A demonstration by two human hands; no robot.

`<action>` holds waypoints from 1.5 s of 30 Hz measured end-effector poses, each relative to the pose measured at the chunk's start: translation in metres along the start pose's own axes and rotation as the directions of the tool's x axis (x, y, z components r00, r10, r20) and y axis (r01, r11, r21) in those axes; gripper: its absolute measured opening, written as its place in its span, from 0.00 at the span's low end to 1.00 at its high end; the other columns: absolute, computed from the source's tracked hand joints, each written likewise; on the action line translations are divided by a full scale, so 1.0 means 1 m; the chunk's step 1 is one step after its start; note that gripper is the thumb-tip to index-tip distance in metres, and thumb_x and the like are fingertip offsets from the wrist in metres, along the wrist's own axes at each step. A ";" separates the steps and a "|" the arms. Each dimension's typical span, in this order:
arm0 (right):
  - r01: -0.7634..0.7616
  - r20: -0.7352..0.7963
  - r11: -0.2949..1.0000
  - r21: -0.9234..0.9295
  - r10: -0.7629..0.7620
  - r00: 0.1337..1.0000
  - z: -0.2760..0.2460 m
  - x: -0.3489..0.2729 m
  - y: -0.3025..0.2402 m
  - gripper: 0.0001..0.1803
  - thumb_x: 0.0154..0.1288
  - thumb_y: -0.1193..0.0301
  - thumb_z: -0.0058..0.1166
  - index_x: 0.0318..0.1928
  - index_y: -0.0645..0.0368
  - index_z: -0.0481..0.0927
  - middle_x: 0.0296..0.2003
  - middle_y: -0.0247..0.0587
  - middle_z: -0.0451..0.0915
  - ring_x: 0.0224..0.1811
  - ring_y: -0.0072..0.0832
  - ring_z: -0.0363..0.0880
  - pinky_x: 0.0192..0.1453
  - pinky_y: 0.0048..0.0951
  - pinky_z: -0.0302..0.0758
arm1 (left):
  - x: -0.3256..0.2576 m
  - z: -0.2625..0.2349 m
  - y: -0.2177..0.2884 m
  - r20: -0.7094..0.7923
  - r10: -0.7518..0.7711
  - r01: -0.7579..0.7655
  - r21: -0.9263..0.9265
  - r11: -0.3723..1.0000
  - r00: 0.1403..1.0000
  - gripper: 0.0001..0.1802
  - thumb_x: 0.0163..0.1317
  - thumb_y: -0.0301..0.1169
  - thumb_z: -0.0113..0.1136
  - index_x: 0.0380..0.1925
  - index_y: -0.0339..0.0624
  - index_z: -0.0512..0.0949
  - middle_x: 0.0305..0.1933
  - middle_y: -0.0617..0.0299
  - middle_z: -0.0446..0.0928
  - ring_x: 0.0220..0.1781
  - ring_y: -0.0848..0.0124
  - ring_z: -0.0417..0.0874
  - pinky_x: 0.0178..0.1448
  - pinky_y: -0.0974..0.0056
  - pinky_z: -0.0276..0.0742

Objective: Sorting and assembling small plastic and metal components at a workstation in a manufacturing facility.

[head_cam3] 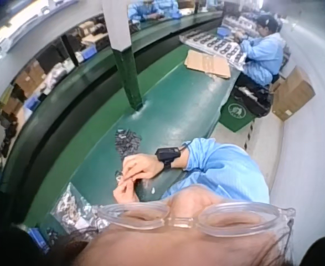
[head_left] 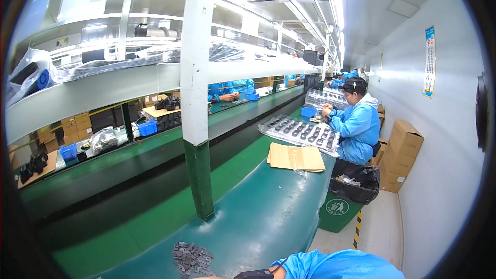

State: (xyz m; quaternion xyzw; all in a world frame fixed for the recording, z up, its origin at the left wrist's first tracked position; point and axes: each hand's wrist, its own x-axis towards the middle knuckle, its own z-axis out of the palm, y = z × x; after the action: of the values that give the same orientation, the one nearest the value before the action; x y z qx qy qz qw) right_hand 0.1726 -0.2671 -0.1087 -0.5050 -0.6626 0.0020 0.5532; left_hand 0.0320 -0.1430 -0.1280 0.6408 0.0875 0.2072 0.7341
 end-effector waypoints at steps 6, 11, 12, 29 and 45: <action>-0.010 0.023 1.000 -0.003 0.010 1.000 -0.006 -0.001 -0.002 0.09 0.61 0.74 0.58 0.43 0.63 0.81 0.42 0.47 0.79 0.43 0.45 0.75 0.46 0.41 0.74 | -0.001 -0.012 -0.015 0.041 0.030 -0.033 0.085 0.996 0.999 0.07 0.60 0.23 0.61 0.34 0.29 0.82 0.42 0.51 0.82 0.44 0.67 0.80 0.51 0.67 0.72; -0.010 0.020 1.000 0.010 0.010 1.000 -0.005 0.001 0.001 0.09 0.61 0.75 0.59 0.41 0.63 0.81 0.42 0.47 0.79 0.43 0.45 0.76 0.46 0.41 0.74 | -0.002 -0.019 -0.027 0.080 0.098 -0.111 0.192 0.975 0.992 0.08 0.61 0.25 0.62 0.36 0.30 0.82 0.43 0.51 0.82 0.45 0.69 0.80 0.51 0.68 0.73; -0.017 0.025 1.000 0.024 0.016 1.000 -0.005 0.001 0.001 0.09 0.61 0.75 0.59 0.41 0.63 0.81 0.42 0.47 0.79 0.43 0.45 0.76 0.46 0.41 0.74 | -0.002 -0.020 -0.028 0.068 0.096 -0.107 0.183 0.977 0.993 0.08 0.61 0.25 0.63 0.35 0.30 0.82 0.42 0.51 0.82 0.45 0.69 0.80 0.51 0.68 0.73; -0.028 0.056 0.998 0.060 0.025 0.998 -0.002 0.001 0.002 0.10 0.63 0.71 0.57 0.41 0.63 0.80 0.43 0.48 0.79 0.43 0.45 0.76 0.45 0.42 0.73 | -0.007 -0.019 -0.029 0.030 -0.029 0.027 0.089 0.996 0.999 0.05 0.61 0.23 0.62 0.32 0.30 0.82 0.39 0.54 0.82 0.46 0.71 0.79 0.52 0.68 0.72; -0.028 0.015 0.998 0.063 0.027 1.000 -0.002 -0.001 0.000 0.06 0.62 0.72 0.58 0.36 0.61 0.82 0.41 0.44 0.80 0.41 0.42 0.77 0.44 0.40 0.73 | -0.002 -0.017 -0.023 0.100 0.123 -0.133 0.097 0.986 0.987 0.07 0.60 0.25 0.63 0.35 0.30 0.82 0.43 0.51 0.81 0.46 0.69 0.79 0.53 0.67 0.72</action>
State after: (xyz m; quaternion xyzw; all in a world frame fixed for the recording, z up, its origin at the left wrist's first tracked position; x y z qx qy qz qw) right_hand 0.1741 -0.2691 -0.1083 -0.4963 -0.6591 0.0338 0.5641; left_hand 0.0281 -0.1302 -0.1538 0.6914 0.0220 0.2188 0.6882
